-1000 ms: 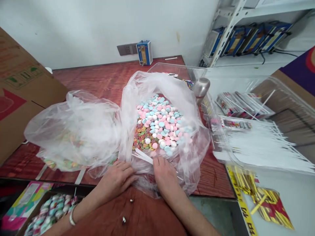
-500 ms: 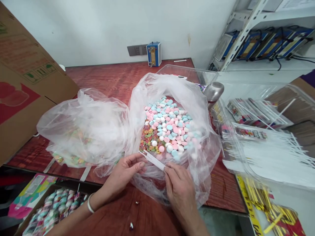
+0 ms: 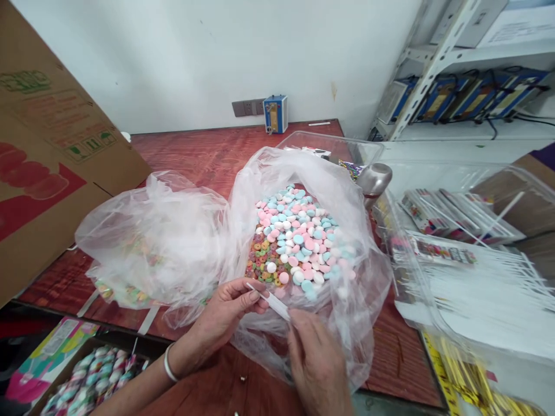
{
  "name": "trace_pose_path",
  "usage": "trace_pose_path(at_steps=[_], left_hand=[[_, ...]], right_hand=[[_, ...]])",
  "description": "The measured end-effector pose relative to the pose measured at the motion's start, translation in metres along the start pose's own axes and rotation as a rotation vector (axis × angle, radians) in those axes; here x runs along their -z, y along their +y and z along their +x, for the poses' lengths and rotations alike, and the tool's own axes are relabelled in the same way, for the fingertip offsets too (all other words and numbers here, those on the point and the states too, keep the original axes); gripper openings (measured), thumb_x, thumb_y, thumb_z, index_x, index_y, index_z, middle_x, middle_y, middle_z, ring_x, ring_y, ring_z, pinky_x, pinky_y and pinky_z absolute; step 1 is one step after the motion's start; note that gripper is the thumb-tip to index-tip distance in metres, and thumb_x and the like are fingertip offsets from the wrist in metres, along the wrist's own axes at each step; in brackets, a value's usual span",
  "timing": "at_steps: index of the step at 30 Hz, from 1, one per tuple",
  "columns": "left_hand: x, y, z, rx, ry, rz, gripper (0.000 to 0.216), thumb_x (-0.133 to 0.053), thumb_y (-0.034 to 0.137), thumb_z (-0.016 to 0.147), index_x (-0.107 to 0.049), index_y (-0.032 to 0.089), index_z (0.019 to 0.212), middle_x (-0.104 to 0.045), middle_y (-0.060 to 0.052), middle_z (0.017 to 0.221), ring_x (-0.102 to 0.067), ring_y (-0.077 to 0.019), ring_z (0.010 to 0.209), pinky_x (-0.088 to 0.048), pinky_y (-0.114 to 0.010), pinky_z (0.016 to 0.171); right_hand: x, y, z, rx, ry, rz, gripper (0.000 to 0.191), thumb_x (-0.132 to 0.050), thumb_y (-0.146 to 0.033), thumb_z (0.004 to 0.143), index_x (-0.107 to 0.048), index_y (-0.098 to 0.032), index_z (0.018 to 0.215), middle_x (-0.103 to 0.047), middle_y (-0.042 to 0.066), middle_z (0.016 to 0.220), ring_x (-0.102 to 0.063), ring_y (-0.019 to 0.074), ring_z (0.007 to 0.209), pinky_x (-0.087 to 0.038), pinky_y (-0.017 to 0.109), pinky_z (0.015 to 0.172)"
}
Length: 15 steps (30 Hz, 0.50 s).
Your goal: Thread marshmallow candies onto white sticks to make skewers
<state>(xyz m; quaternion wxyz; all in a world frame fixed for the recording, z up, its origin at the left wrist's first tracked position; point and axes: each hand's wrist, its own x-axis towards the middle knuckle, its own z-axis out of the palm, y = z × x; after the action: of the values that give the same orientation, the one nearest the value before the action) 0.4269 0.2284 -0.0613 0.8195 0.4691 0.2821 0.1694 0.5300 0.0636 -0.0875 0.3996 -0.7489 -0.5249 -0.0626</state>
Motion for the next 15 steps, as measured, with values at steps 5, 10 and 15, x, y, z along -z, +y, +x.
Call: trace_pose_path(at_steps=[5, 10, 15], left_hand=[[0.000, 0.002, 0.012, -0.068, -0.084, 0.358, 0.042, -0.067, 0.033, 0.085, -0.063, 0.018, 0.124, -0.072, -0.007, 0.096, -0.066, -0.0150, 0.075, -0.054, -0.030, 0.073], [-0.009, 0.003, 0.039, -0.515, -0.040, 1.106, 0.027, -0.048, 0.015, 0.093, -0.069, 0.020, 0.110, -0.068, -0.007, 0.103, -0.062, -0.0197, 0.097, -0.051, -0.035, 0.087], [-0.023, -0.008, 0.060, -0.529, -0.080, 1.514, 0.017, -0.053, 0.017, 0.092, -0.069, 0.017, 0.089, -0.062, -0.007, 0.091, -0.059, -0.0224, 0.089, -0.050, -0.038, 0.083]], right_hand=[[0.009, -0.002, 0.005, -0.252, -0.063, 0.176, 0.030, -0.045, -0.020, 0.096, -0.065, -0.021, 0.119, -0.074, 0.007, 0.103, -0.071, 0.0201, 0.091, -0.056, 0.028, 0.074], [0.031, 0.028, 0.008, -0.744, 0.106, 0.315, 0.027, -0.045, -0.039, 0.097, -0.063, -0.019, 0.100, -0.063, -0.001, 0.066, -0.059, 0.0162, 0.055, -0.046, 0.025, 0.050], [0.021, 0.036, 0.027, -0.632, -0.026, 0.206, 0.022, -0.049, -0.035, 0.095, -0.066, -0.020, 0.097, -0.069, 0.004, 0.089, -0.063, 0.0194, 0.081, -0.047, 0.028, 0.070]])
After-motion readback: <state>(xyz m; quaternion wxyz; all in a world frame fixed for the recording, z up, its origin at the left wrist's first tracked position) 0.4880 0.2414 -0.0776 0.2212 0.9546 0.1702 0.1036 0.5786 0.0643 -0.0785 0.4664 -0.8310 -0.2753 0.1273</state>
